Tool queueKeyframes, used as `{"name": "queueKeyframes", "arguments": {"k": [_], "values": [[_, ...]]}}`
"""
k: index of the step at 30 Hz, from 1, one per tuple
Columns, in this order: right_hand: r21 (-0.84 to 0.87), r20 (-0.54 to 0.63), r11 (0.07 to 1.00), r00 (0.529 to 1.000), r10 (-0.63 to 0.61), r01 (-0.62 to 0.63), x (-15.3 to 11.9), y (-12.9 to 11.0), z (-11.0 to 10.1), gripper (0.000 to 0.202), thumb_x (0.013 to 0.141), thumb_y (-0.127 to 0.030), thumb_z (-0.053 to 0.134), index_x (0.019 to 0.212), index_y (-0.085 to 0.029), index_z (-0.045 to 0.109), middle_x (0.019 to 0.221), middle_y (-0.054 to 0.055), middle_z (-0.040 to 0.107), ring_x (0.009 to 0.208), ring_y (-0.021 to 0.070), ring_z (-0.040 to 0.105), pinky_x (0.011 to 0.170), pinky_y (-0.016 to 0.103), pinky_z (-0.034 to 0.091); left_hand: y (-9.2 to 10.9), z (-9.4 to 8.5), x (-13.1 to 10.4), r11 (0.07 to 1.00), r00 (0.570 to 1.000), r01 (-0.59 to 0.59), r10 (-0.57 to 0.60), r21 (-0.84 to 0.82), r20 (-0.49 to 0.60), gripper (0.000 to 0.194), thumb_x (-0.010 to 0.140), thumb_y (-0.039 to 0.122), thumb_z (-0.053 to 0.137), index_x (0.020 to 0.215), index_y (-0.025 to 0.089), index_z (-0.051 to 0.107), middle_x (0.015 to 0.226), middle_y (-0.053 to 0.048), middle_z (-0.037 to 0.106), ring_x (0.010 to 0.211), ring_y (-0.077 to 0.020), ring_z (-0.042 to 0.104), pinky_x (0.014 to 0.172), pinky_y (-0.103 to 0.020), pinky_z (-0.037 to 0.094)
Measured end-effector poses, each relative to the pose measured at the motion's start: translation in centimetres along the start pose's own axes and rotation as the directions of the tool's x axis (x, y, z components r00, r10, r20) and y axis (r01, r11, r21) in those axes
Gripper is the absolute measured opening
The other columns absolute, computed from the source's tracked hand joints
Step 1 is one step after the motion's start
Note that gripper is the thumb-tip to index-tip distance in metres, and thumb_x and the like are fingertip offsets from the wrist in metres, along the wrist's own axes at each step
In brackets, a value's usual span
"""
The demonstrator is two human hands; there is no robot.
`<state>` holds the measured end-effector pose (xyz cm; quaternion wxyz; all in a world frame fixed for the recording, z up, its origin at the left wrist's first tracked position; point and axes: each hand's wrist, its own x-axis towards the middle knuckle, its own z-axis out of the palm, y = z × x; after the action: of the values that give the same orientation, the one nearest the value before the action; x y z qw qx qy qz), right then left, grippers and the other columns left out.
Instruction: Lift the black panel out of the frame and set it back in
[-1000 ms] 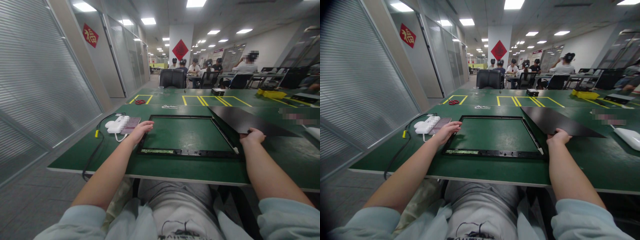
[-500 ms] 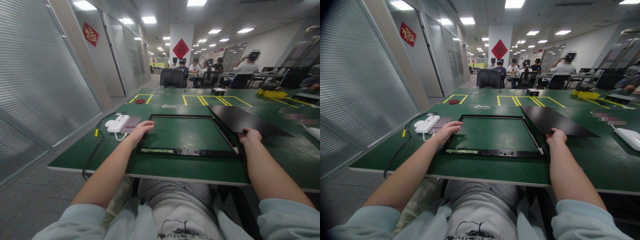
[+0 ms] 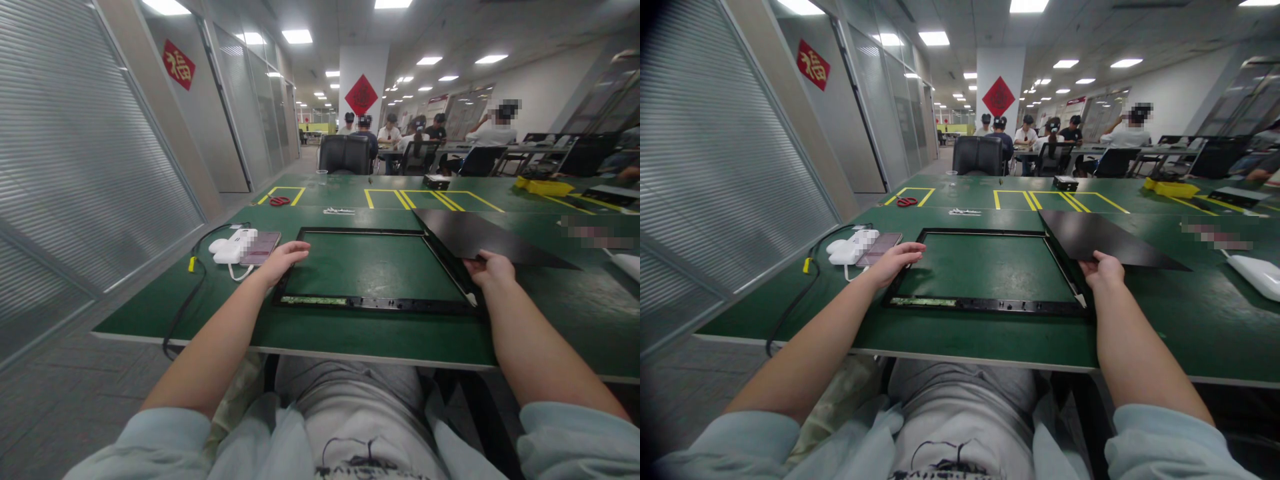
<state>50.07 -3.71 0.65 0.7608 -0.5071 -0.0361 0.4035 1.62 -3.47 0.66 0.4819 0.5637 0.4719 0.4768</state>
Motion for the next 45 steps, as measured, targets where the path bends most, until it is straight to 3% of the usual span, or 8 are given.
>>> {"name": "queueKeyframes", "arguments": {"k": [9, 18, 25, 45], "values": [[-0.041, 0.031, 0.999, 0.999, -0.013, 0.015, -1.5, 0.0, 1.1, 0.02, 0.092, -0.001, 0.048, 0.086, -0.018, 0.057, 0.075, -0.001, 0.063, 0.069, 0.0119, 0.066, 0.065, 0.022, 0.061, 0.1, 0.0, 0.0, 0.999, 1.0, -0.009, 0.008, 0.033, 0.019, 0.043, 0.054, 0.039, 0.091, 0.091, 0.021, 0.08, 0.103, -0.008, 0.078, 0.105, -0.0292, 0.066, 0.101, -0.042, 0.045], [-0.075, 0.106, 0.997, 0.994, -0.028, 0.036, -2.4, 0.9, 1.9, 0.018, 0.088, -0.002, 0.051, 0.084, -0.018, 0.058, 0.072, 0.0, 0.065, 0.062, 0.0118, 0.066, 0.057, 0.021, 0.061, -0.1, 0.0, 0.0, 0.998, 1.0, -0.016, 0.014, 0.066, 0.026, 0.043, 0.056, 0.04, 0.091, 0.092, 0.021, 0.079, 0.104, -0.008, 0.078, 0.105, -0.0296, 0.066, 0.102, -0.044, 0.044], [-0.148, 0.165, 0.989, 0.985, 0.044, -0.019, -2.8, 1.0, 1.9, 0.019, 0.084, -0.001, 0.05, 0.081, -0.017, 0.058, 0.064, 0.002, 0.064, 0.055, 0.014, 0.063, 0.049, 0.023, 0.059, 0.0, 0.0, -0.2, 0.996, 0.999, -0.019, 0.017, 0.085, 0.028, 0.04, 0.058, 0.038, 0.09, 0.093, 0.022, 0.079, 0.104, -0.008, 0.078, 0.105, -0.0297, 0.067, 0.101, -0.044, 0.046], [-0.251, 0.147, 0.965, 0.983, 0.112, -0.072, -2.4, 1.2, 1.6, 0.018, 0.083, -0.001, 0.051, 0.079, -0.018, 0.057, 0.056, 0.001, 0.06, 0.042, 0.0114, 0.053, 0.035, 0.019, 0.041, -0.3, -0.2, 0.2, 0.992, 0.998, -0.025, 0.018, 0.121, 0.057, 0.05, 0.055, 0.046, 0.092, 0.096, 0.02, 0.079, 0.111, -0.009, 0.079, 0.113, -0.0324, 0.067, 0.106, -0.045, 0.044]]}}
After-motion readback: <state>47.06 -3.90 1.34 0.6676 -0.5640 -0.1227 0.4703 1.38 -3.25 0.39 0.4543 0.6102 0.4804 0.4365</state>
